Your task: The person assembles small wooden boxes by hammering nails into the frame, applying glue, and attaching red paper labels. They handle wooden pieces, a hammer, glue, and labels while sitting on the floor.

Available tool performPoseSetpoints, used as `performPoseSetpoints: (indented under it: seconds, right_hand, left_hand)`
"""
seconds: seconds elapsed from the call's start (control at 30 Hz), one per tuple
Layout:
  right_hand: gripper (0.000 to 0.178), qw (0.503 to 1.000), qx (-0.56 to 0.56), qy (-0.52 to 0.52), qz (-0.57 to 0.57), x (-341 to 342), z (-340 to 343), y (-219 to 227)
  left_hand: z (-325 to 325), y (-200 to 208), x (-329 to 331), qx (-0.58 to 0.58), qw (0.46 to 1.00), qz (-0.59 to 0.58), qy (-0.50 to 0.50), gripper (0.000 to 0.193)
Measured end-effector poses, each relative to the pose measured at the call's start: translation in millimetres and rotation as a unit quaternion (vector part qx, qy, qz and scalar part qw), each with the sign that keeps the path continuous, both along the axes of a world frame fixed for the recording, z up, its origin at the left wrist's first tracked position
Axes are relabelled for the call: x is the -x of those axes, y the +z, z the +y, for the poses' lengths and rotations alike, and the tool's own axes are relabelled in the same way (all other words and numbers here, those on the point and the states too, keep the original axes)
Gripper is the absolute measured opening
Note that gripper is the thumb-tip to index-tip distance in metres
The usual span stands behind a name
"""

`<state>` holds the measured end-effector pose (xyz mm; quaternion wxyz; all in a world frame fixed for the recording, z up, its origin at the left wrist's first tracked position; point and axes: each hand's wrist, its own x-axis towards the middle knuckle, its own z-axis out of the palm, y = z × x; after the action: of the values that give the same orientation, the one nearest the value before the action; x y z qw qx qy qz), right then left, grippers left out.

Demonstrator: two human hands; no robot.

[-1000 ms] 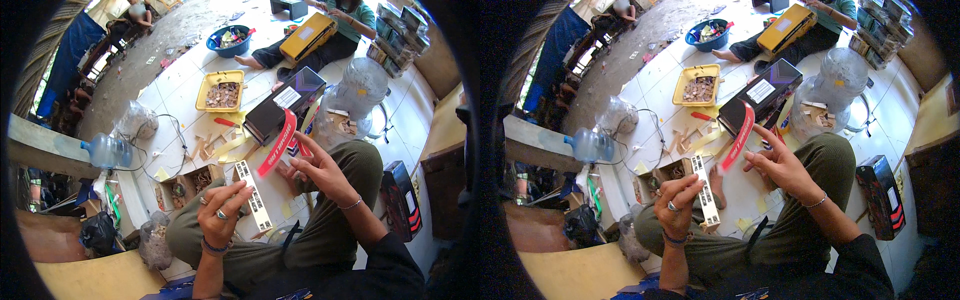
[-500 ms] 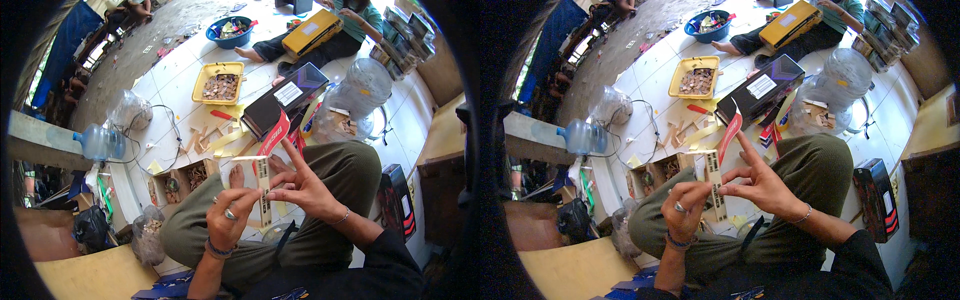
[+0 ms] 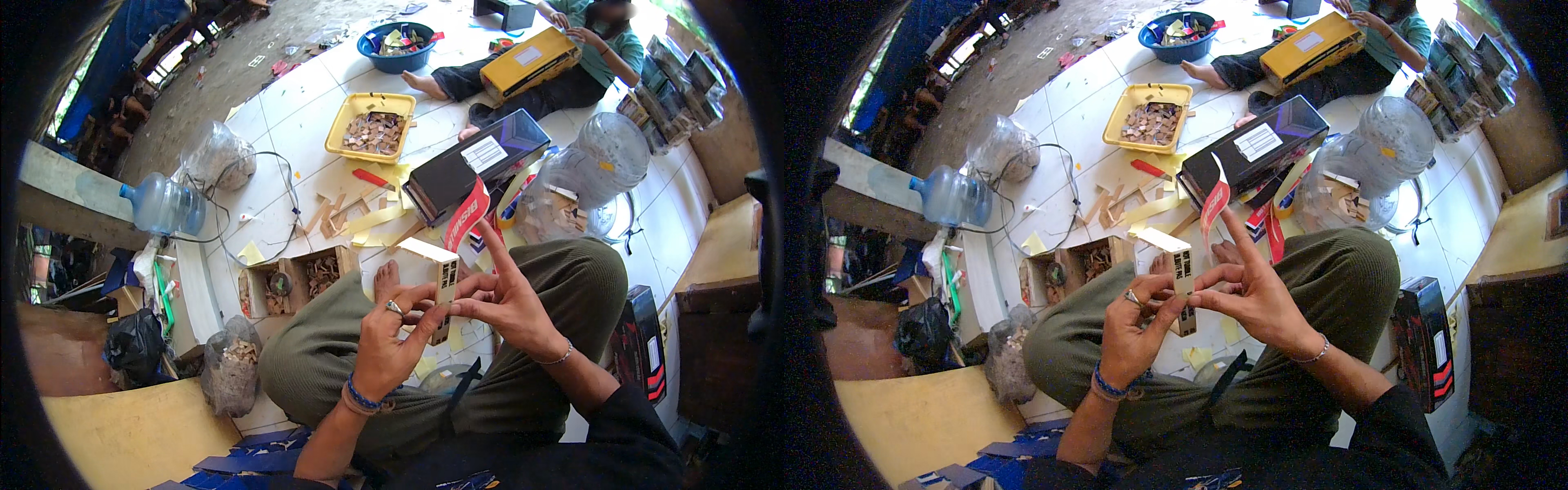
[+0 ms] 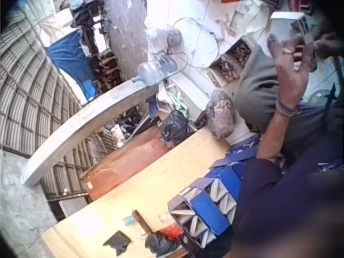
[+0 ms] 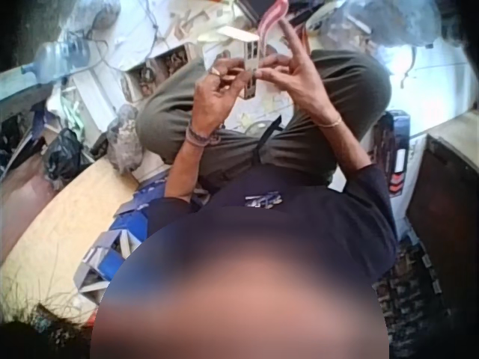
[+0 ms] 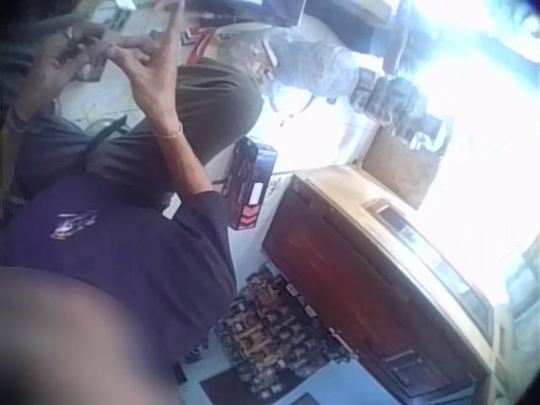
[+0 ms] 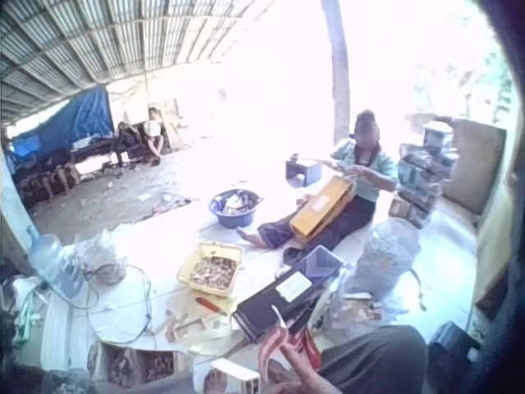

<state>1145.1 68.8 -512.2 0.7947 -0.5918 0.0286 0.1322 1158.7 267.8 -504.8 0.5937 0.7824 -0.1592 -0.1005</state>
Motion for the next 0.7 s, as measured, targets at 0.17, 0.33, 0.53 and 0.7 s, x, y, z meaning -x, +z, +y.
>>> performPoseSetpoints:
  seconds: [0.17,0.33,0.53,0.7]
  right_hand:
    - [0.102,1.000,-0.003,0.014,0.007,2.0,-3.3,-2.0]
    - [0.100,0.999,0.040,0.016,-0.010,2.7,-5.4,-3.0]
    - [0.102,0.999,0.036,0.007,0.008,3.0,-8.8,-4.3]
    - [0.103,1.000,0.023,0.012,0.013,2.3,-9.7,-3.0]
  left_hand:
    - [-0.4,1.6,-0.4,0.005,1.000,0.003,-0.017,0.025]
    - [-1.2,-0.4,-0.5,0.003,1.000,0.011,-0.018,0.023]
    - [-3.9,-3.7,-1.2,0.032,0.999,0.021,-0.012,0.023]
    - [-5.9,-2.7,0.4,0.042,0.999,0.035,0.001,0.022]
